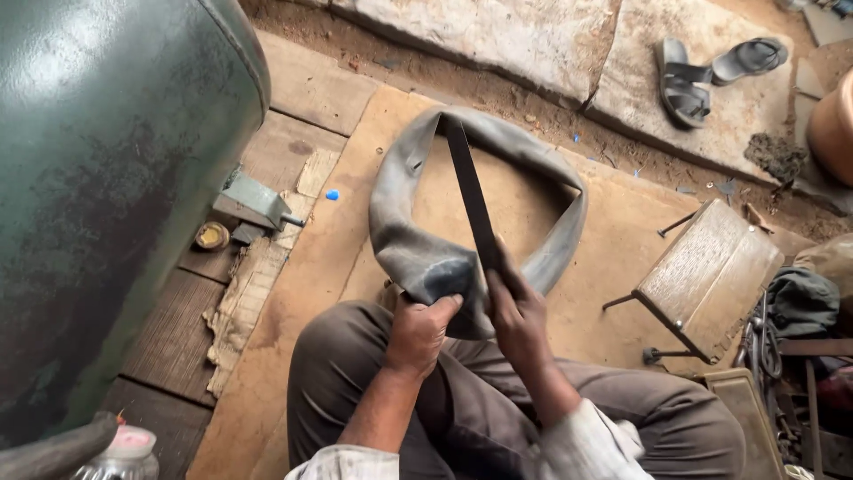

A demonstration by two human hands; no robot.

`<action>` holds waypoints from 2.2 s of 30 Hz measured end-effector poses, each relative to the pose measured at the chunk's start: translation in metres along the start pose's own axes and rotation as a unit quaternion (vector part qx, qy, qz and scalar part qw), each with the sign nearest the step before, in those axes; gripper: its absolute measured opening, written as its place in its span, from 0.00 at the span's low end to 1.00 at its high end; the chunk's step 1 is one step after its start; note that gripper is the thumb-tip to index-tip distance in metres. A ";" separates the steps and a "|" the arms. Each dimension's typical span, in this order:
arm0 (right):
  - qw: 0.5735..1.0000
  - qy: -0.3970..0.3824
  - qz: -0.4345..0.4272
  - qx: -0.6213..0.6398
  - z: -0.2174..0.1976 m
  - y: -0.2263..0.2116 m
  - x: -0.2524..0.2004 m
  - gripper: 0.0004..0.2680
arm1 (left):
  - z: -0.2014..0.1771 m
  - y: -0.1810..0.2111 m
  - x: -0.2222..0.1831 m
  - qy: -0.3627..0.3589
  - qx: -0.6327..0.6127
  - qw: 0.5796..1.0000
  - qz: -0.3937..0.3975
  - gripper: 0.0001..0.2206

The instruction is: The recorder uses a metal file to roughen the surface of a rubber inner tube near a puncture to prepare it for patching.

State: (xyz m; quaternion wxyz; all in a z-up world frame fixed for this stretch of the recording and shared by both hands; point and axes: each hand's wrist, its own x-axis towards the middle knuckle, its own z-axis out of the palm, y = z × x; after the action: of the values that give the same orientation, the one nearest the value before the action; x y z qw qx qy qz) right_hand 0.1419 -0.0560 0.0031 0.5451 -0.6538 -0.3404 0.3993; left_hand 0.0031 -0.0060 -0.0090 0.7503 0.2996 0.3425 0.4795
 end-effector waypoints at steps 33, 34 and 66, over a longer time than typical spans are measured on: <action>0.994 -0.072 0.083 0.008 0.006 0.009 -0.025 0.20 | 0.003 0.013 0.002 0.012 0.033 0.999 0.036 0.09; 0.998 -0.062 0.023 0.018 0.011 0.009 -0.016 0.20 | 0.002 0.012 0.000 0.015 0.060 0.996 0.056 0.09; 0.996 -0.056 0.064 0.003 -0.018 0.051 -0.043 0.21 | 0.002 0.001 0.005 0.001 0.028 0.999 0.034 0.09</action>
State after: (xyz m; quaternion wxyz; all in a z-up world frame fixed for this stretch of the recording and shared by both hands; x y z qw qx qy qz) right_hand 0.1394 -0.1104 -0.0390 0.5009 -0.6492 -0.3262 0.4703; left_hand 0.0052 -0.0014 -0.0082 0.7246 0.3314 0.3457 0.4956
